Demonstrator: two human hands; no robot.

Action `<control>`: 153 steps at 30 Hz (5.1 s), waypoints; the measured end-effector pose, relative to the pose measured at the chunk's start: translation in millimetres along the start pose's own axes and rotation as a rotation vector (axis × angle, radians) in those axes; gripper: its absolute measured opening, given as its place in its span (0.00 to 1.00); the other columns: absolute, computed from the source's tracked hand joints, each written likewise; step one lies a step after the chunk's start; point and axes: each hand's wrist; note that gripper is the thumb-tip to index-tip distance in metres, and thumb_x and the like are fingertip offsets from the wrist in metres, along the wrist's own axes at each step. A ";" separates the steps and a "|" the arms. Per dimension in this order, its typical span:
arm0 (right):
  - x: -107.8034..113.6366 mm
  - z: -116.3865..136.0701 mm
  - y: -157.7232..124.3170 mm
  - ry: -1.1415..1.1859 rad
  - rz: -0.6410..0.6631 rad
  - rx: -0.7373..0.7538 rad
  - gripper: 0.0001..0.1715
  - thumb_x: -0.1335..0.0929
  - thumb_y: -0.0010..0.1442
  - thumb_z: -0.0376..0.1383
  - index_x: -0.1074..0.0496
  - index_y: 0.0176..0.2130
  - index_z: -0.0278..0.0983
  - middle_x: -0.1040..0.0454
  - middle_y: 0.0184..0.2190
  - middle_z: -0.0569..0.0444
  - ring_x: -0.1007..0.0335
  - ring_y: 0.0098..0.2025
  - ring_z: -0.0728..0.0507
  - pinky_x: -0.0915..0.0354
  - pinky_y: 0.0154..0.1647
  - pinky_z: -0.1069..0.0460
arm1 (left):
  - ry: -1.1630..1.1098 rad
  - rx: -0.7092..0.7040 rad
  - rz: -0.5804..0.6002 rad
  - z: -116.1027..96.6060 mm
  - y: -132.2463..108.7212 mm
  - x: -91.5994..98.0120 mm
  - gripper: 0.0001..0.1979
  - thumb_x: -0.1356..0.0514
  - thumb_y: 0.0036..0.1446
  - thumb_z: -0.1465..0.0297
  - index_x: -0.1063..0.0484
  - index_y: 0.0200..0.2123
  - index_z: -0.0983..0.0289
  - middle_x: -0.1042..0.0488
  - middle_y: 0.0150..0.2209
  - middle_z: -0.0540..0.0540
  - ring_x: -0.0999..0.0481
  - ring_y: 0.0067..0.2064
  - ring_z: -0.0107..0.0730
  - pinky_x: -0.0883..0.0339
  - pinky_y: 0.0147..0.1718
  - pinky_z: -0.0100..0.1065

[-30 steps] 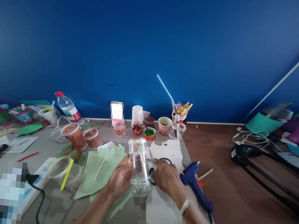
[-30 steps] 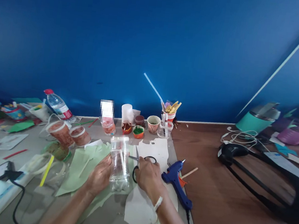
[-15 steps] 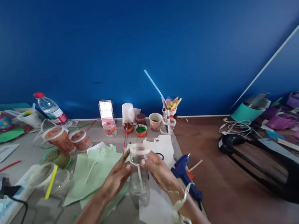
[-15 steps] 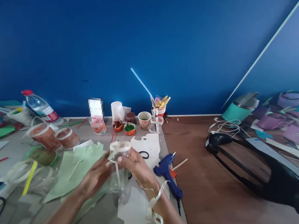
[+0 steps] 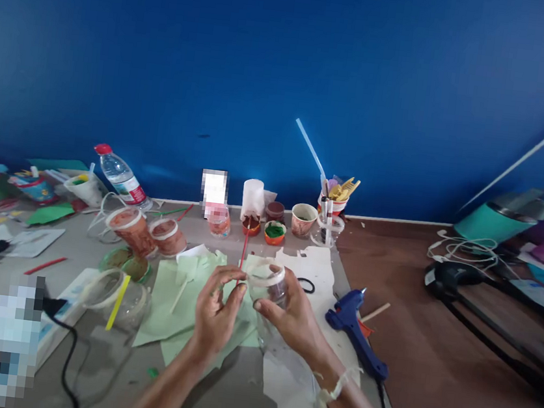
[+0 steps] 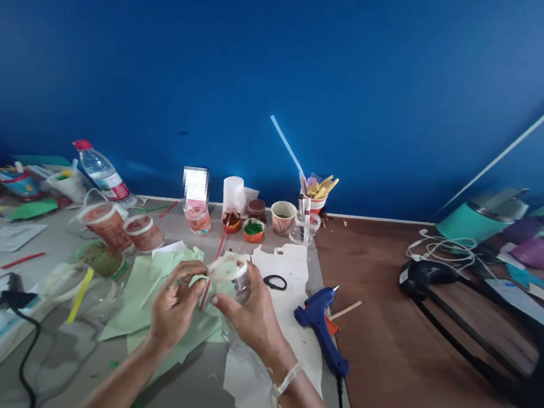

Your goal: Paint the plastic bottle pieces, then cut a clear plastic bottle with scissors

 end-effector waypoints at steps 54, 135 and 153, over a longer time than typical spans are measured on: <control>-3.1 18.9 -7.3 0.151 -0.026 -0.055 0.19 0.33 0.54 0.43 0.35 0.44 0.37 0.27 0.38 0.51 0.31 0.40 0.44 0.34 0.40 0.50 | -0.462 0.246 0.057 4.8 14.5 10.4 0.13 0.42 0.58 0.57 0.33 0.38 0.60 0.31 0.32 0.48 0.34 0.25 0.24 0.34 0.40 0.38; -5.6 -9.2 -3.8 0.969 0.342 -0.366 0.17 0.27 0.46 0.47 0.24 0.30 0.35 0.24 0.25 0.52 0.30 0.25 0.43 0.35 0.28 0.50 | -0.299 0.323 0.158 6.4 5.0 -1.4 0.24 0.45 0.54 0.45 0.33 0.34 0.63 0.34 0.22 0.48 0.35 0.23 0.27 0.40 0.23 0.29; -9.9 -8.0 -3.2 0.718 0.291 -0.158 0.15 0.33 0.55 0.43 0.25 0.34 0.34 0.24 0.29 0.50 0.34 0.26 0.46 0.42 0.27 0.52 | -0.357 0.469 0.215 10.3 7.0 -0.2 0.19 0.39 0.52 0.52 0.35 0.29 0.63 0.37 0.18 0.45 0.39 0.20 0.24 0.43 0.22 0.29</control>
Point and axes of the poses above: each hand's wrist, its own y-axis towards the middle knuckle, its own x-axis out of the back of the hand, z = x × y
